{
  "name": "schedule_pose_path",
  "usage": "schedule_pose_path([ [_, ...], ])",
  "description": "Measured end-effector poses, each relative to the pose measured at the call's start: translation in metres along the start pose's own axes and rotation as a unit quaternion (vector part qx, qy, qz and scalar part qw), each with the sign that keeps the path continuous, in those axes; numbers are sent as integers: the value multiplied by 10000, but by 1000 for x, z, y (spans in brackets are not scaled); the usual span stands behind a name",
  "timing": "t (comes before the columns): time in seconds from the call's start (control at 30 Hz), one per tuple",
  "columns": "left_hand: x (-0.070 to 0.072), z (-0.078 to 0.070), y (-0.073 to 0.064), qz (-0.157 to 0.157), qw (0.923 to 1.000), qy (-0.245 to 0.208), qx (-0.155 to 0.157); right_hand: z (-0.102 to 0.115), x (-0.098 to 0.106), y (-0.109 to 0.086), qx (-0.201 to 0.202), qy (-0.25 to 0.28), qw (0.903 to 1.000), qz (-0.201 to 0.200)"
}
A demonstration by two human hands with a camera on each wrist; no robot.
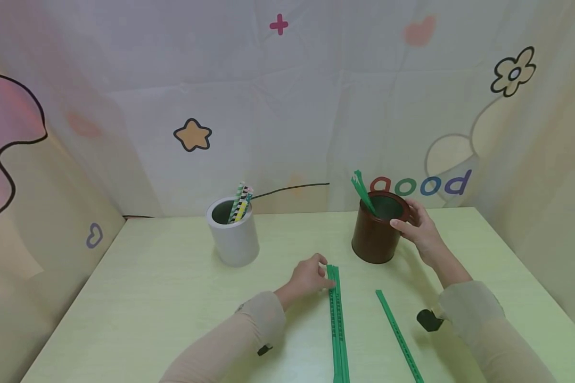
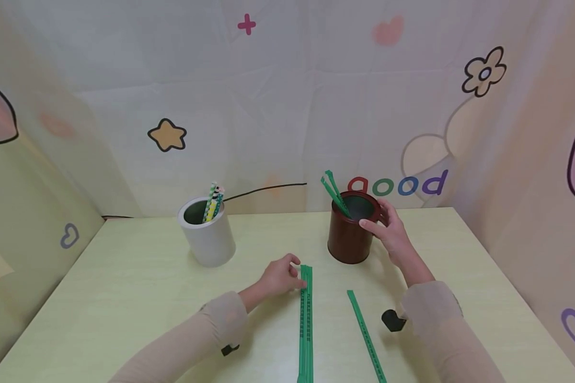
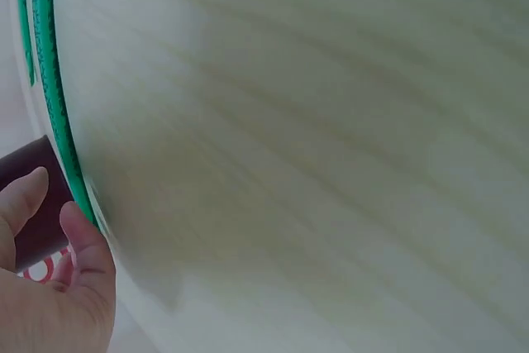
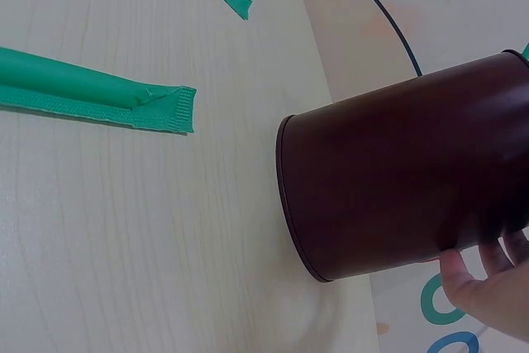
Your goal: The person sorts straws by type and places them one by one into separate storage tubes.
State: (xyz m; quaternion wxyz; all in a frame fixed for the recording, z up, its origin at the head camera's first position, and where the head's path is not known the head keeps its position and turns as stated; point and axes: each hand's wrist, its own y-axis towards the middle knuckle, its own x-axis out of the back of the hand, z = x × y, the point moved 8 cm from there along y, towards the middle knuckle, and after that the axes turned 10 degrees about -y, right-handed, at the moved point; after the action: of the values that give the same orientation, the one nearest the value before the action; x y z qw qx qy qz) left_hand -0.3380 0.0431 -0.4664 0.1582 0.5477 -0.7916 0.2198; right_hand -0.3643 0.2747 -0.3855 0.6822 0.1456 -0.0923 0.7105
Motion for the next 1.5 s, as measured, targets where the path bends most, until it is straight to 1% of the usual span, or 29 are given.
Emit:
schedule_pose_path([
  [0.17,-2,-1,-3,-4,9997,232,-51,-1,0,1,-24,31,10000,-7],
  [0.37,-4,2,-4,-70,9989,461,-5,-2,0,2,-24,31,10000,2],
  [0.5,-4,3,-3,-70,9986,525,26,-2,1,2,-12,-4,10000,1],
  [0.73,4,3,-6,19,9983,581,6,-2,1,1,10,-44,10000,-1],
  [0.9,11,8,-5,-111,9974,699,164,-1,1,0,10,-61,10000,10],
  [1.03,15,11,-4,-161,9973,636,332,-1,0,0,-7,-58,10000,25],
  [1.3,15,12,-2,-237,9966,748,266,0,-1,0,-13,-41,10000,34],
  [1.5,16,12,-4,-230,9974,581,370,1,-1,0,7,-35,10000,32],
])
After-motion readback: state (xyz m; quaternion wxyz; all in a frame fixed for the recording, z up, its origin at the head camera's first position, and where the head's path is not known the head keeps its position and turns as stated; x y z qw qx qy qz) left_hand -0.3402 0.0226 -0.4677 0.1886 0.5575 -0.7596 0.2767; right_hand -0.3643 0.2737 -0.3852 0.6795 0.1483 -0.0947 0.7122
